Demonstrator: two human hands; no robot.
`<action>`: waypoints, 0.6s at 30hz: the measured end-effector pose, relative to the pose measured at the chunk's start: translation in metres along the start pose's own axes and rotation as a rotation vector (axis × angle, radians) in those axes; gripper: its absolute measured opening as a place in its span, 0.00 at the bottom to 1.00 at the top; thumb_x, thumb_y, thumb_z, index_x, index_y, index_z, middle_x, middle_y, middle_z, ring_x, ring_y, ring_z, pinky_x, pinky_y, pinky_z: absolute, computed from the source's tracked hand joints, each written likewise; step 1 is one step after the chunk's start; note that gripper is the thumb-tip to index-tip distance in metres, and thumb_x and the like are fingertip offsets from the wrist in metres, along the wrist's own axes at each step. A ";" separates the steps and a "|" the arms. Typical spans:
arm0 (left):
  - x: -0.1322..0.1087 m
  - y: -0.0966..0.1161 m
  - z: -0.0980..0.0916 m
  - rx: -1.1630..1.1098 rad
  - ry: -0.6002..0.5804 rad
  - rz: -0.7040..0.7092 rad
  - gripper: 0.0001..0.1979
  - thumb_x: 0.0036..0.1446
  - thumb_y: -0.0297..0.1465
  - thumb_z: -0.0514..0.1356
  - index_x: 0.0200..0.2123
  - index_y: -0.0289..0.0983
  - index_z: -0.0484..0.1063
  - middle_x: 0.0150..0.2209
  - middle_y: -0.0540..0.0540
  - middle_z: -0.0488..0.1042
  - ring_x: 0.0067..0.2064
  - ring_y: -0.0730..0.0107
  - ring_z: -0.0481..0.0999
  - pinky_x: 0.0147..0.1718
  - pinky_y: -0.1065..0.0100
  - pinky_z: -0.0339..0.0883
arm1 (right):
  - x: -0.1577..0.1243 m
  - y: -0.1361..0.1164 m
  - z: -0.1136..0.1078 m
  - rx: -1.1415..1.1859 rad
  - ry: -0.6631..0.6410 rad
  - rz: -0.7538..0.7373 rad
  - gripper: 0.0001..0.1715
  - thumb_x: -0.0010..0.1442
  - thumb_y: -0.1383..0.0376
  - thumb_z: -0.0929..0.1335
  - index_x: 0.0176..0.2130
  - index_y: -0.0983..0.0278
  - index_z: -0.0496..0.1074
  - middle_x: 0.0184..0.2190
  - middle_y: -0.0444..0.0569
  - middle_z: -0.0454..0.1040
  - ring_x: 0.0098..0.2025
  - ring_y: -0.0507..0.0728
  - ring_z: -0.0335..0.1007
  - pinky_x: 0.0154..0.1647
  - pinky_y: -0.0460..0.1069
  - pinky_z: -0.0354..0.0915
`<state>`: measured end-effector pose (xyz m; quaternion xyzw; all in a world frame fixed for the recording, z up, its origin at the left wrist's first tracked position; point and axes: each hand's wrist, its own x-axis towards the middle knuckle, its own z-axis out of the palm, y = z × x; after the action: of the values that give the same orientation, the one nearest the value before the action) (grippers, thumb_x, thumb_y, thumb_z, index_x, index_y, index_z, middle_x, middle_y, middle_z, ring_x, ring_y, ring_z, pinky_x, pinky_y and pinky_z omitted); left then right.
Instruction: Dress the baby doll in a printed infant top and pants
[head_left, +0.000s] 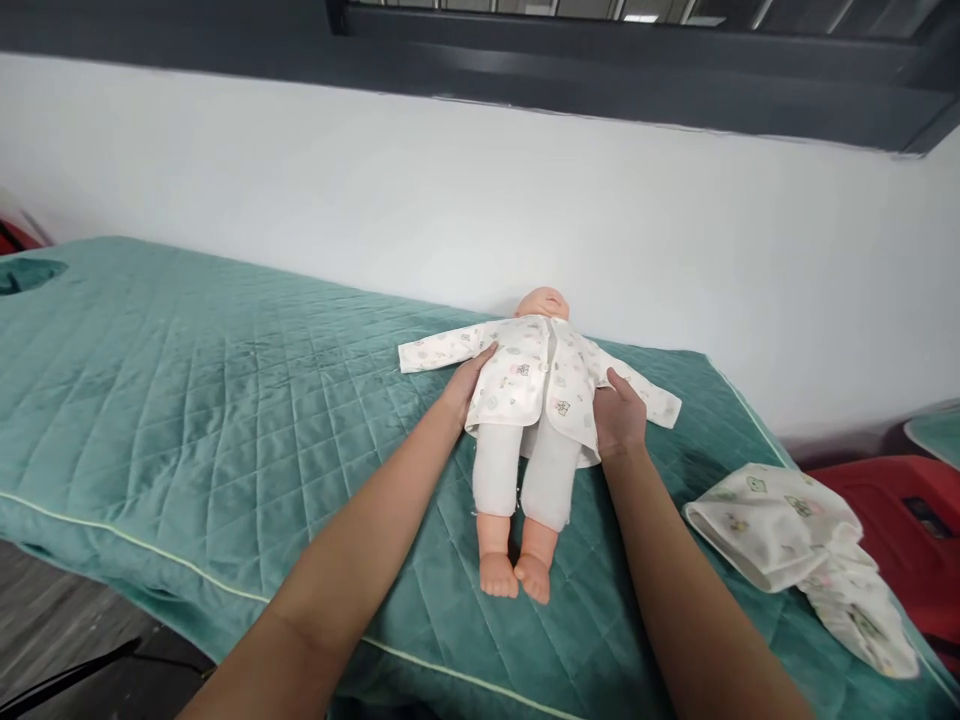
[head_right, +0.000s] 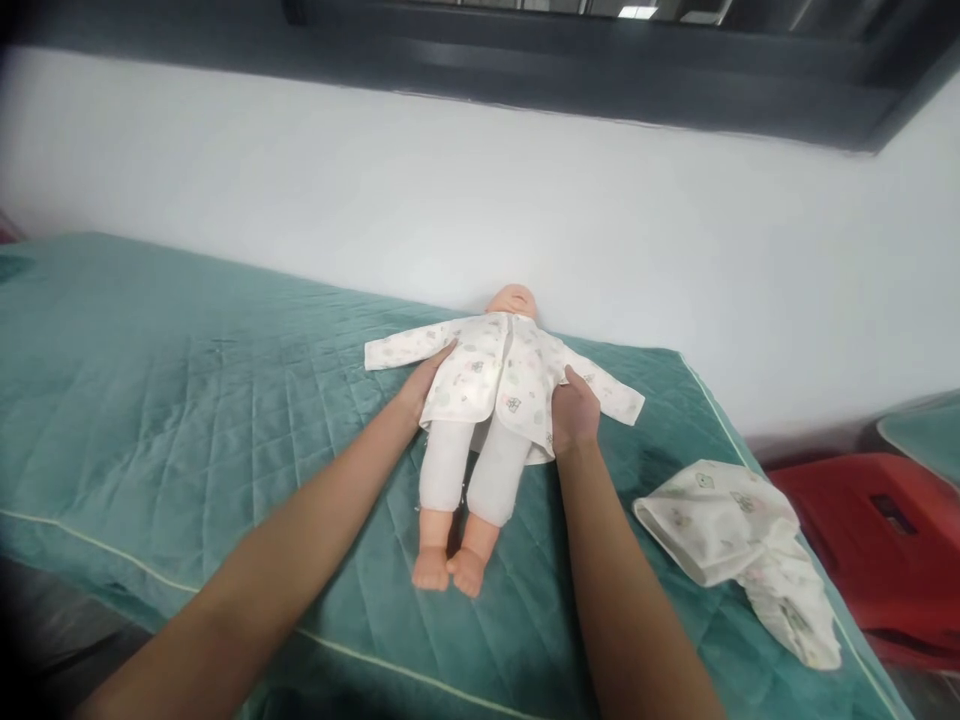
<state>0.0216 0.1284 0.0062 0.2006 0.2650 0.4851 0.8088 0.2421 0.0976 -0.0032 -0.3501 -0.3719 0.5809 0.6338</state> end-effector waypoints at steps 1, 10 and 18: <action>0.000 0.001 0.001 -0.001 0.000 -0.004 0.18 0.64 0.36 0.60 0.52 0.30 0.75 0.47 0.36 0.82 0.56 0.52 0.78 0.58 0.56 0.70 | 0.000 -0.001 0.000 0.003 -0.023 0.035 0.27 0.63 0.50 0.62 0.52 0.62 0.75 0.48 0.52 0.80 0.61 0.66 0.70 0.63 0.70 0.66; 0.005 0.004 0.001 -0.009 0.011 -0.003 0.16 0.64 0.34 0.60 0.49 0.31 0.76 0.43 0.37 0.83 0.49 0.53 0.82 0.57 0.54 0.72 | 0.004 -0.008 0.004 -0.005 -0.029 0.045 0.29 0.63 0.49 0.62 0.54 0.62 0.73 0.50 0.52 0.79 0.61 0.65 0.71 0.63 0.68 0.65; 0.003 0.005 0.002 0.001 0.039 -0.032 0.18 0.63 0.35 0.62 0.52 0.31 0.75 0.45 0.35 0.82 0.52 0.51 0.81 0.56 0.53 0.72 | -0.002 -0.006 0.004 -0.099 -0.018 0.018 0.27 0.63 0.49 0.61 0.49 0.62 0.75 0.46 0.53 0.80 0.62 0.67 0.69 0.64 0.70 0.63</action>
<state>0.0207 0.1334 0.0094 0.1872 0.2841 0.4756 0.8112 0.2414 0.0954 0.0039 -0.3792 -0.4027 0.5705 0.6071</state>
